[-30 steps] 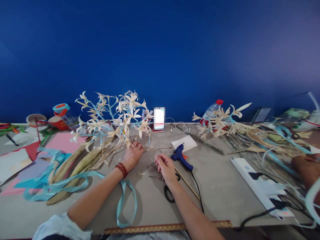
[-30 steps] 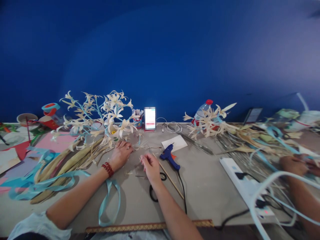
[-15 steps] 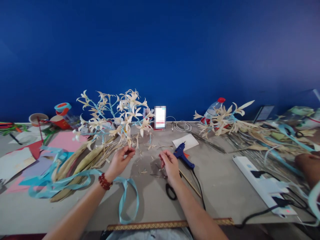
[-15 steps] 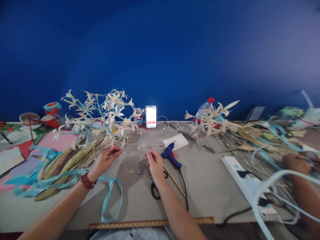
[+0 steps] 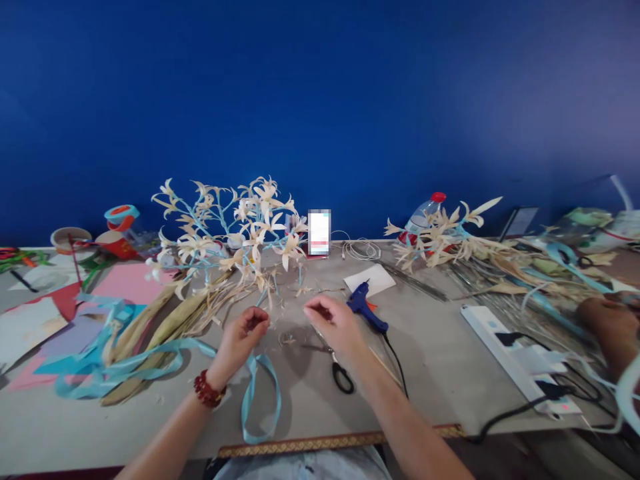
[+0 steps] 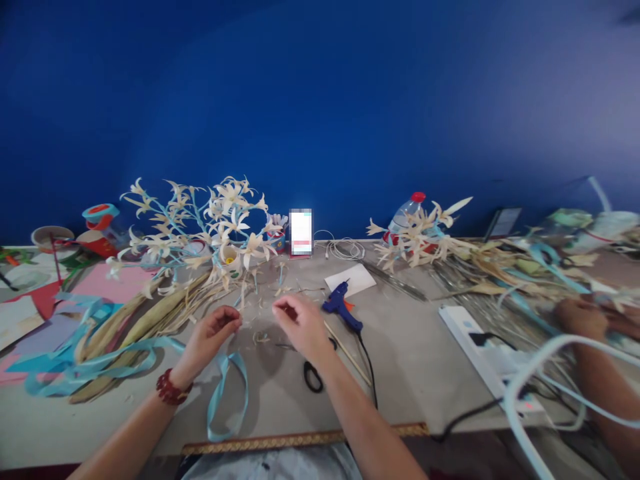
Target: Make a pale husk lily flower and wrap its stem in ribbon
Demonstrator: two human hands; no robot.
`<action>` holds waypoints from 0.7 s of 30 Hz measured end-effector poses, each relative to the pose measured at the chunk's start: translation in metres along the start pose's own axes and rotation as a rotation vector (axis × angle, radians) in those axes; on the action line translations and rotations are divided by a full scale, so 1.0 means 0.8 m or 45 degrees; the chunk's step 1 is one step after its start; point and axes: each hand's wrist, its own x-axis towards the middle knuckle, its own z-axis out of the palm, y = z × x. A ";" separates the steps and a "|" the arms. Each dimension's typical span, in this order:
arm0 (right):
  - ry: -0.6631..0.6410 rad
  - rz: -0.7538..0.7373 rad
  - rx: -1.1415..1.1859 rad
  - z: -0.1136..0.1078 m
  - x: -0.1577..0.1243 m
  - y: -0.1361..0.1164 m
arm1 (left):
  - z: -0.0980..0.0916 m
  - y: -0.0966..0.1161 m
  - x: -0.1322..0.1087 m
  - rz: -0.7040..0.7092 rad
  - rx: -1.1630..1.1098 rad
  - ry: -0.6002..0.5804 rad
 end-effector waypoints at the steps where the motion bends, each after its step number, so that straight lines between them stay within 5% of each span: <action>1: -0.081 -0.054 -0.250 0.008 0.007 0.003 | 0.001 0.000 0.000 0.015 0.008 0.022; 3: -0.178 -0.102 -0.606 0.029 0.023 0.012 | 0.003 -0.001 -0.002 0.051 0.054 0.067; 10: -0.250 -0.126 -0.842 0.084 0.055 0.033 | 0.000 -0.013 -0.014 0.246 0.269 0.158; 18: -0.249 -0.103 -0.932 0.007 0.097 0.044 | 0.002 -0.013 -0.010 0.292 0.305 0.151; 21: -0.319 -0.128 -0.942 -0.001 0.108 0.056 | 0.004 -0.012 -0.009 0.314 0.302 0.125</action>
